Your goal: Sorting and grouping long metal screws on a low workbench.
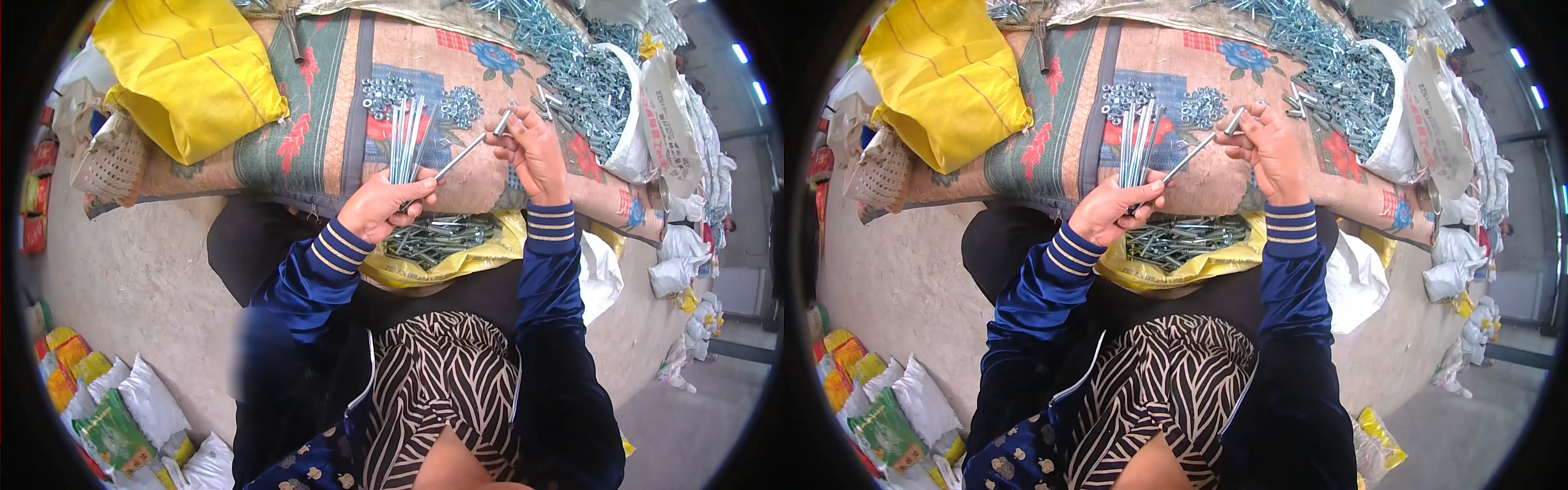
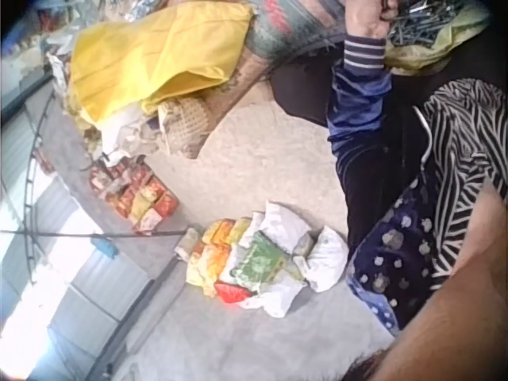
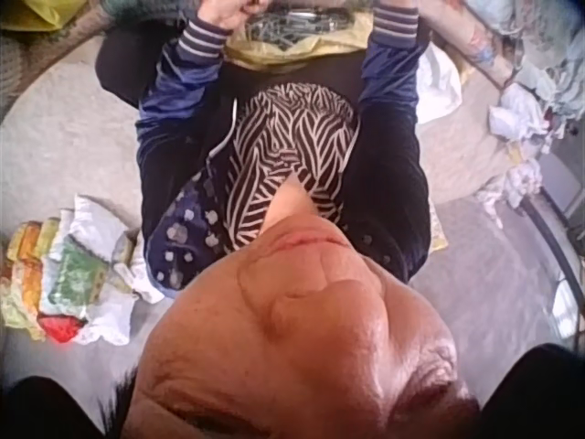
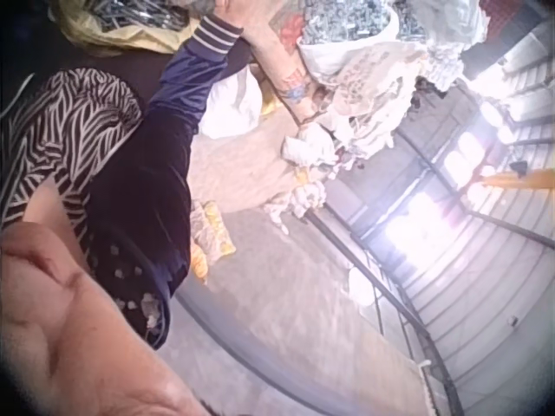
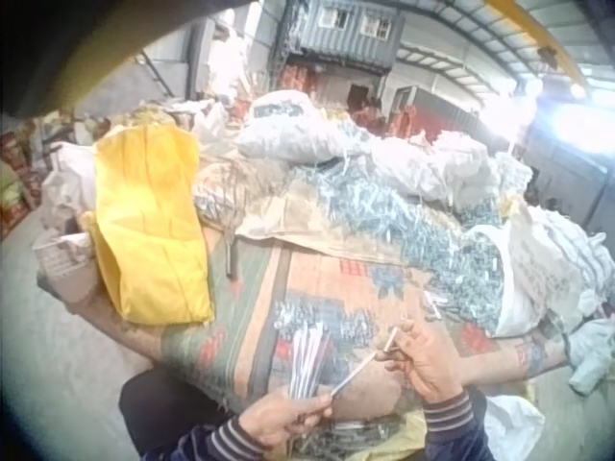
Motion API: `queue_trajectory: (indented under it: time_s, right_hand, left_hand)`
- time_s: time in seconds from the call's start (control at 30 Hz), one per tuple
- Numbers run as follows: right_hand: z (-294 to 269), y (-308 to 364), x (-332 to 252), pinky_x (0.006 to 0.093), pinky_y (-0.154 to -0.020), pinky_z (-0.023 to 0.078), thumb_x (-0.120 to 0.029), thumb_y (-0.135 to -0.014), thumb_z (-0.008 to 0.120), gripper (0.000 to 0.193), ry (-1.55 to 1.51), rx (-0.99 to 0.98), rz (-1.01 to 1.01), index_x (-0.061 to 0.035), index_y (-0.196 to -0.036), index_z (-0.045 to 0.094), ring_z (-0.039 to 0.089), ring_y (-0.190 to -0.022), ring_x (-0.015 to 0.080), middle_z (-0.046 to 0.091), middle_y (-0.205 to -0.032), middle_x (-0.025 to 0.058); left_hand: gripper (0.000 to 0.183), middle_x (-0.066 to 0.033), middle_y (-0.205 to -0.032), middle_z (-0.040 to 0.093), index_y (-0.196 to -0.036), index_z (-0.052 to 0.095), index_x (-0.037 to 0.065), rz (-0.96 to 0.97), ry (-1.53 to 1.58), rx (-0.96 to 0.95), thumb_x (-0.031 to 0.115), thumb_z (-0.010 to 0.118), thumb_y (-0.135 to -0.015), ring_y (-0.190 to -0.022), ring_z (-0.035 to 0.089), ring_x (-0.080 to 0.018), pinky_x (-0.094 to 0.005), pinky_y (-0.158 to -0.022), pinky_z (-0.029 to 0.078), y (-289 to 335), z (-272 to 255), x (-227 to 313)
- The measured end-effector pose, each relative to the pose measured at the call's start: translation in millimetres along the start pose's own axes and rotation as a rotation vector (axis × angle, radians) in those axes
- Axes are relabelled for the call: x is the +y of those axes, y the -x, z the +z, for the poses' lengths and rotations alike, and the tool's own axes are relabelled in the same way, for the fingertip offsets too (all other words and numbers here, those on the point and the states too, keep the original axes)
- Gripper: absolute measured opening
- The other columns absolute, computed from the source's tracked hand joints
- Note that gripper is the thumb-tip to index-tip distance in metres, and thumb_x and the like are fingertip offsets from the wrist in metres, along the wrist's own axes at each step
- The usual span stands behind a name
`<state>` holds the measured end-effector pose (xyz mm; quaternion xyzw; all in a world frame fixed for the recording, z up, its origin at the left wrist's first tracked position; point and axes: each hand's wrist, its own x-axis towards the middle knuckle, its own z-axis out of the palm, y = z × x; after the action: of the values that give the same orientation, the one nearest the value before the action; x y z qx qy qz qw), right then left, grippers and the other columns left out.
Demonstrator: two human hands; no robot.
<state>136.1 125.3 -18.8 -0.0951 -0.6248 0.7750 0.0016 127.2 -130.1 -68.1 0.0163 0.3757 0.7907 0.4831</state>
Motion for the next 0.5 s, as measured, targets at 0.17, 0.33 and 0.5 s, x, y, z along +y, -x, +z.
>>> queue_trajectory:
  time_s: [0.17, 0.33, 0.5]
  right_hand:
    - [12.4, 15.2, 0.5, 0.0234, -0.068, 0.054, -0.017, -0.093, 0.057, 0.036, 0.099, -0.046, -0.058, -0.0033, -0.125, 0.050, 0.064, -0.077, 0.0136, 0.065, -0.094, 0.0090]
    - [11.6, 19.4, -2.2, 0.0225, -0.080, 0.043, -0.003, -0.090, 0.054, 0.026, 0.591, -0.101, -0.288, -0.0046, -0.113, 0.064, 0.055, -0.087, 0.0106, 0.062, -0.094, 0.0006]
    - [12.4, 22.5, -21.0, 0.0229, -0.081, 0.042, -0.001, -0.088, 0.055, 0.022, 0.915, -0.292, -0.437, -0.0029, -0.107, 0.066, 0.055, -0.090, 0.0108, 0.061, -0.093, 0.0001]
  left_hand:
    - [0.020, -0.0037, -0.081, 0.060, -0.105, 0.058, 0.002, 0.018, 0.045, -0.025, 0.012, 0.062, -0.087, -0.055, 0.048, -0.0031, -0.0131, -0.040, 0.030, 8.0, -3.4, -3.6]
    - [0.020, -0.0034, -0.081, 0.059, -0.104, 0.057, 0.003, 0.023, 0.014, -0.014, 0.013, 0.063, -0.087, -0.054, 0.047, -0.0029, -0.0128, -0.040, 0.030, 6.1, -5.1, -0.3]
    - [0.023, -0.0015, -0.079, 0.058, -0.106, 0.058, 0.003, -0.018, -0.081, 0.020, 0.013, 0.064, -0.087, -0.053, 0.045, -0.0022, -0.0125, -0.040, 0.027, 4.8, -2.2, -0.7]
